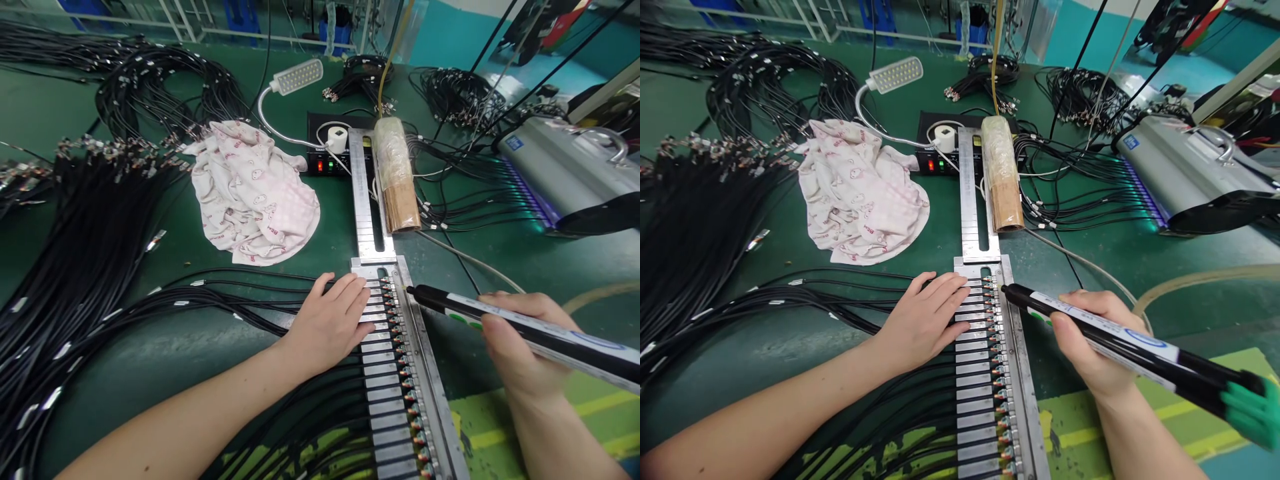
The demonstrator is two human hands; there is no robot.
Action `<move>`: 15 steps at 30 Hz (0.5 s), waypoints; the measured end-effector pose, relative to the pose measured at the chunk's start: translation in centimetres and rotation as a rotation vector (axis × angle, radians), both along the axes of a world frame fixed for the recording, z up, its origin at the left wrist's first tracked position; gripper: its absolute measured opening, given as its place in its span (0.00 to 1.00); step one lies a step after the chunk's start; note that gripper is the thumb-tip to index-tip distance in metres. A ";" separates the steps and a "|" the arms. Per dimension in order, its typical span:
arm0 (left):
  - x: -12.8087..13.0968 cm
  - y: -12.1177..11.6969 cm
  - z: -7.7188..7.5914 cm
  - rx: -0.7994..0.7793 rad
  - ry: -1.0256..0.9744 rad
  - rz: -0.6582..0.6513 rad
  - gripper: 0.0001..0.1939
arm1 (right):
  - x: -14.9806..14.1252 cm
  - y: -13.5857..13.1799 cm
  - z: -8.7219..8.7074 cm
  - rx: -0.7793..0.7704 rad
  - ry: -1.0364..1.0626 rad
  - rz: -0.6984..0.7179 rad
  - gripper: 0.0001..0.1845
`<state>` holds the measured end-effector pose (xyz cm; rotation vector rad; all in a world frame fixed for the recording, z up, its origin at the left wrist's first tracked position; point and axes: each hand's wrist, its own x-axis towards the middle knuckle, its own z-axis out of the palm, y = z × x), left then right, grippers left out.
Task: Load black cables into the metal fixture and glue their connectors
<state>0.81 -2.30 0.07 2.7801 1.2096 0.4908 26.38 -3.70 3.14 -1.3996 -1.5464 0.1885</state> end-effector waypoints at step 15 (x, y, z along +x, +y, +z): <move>0.0 0.1 -0.1 0.012 0.001 0.003 0.21 | -0.9 0.6 0.7 0.032 -0.140 0.106 0.05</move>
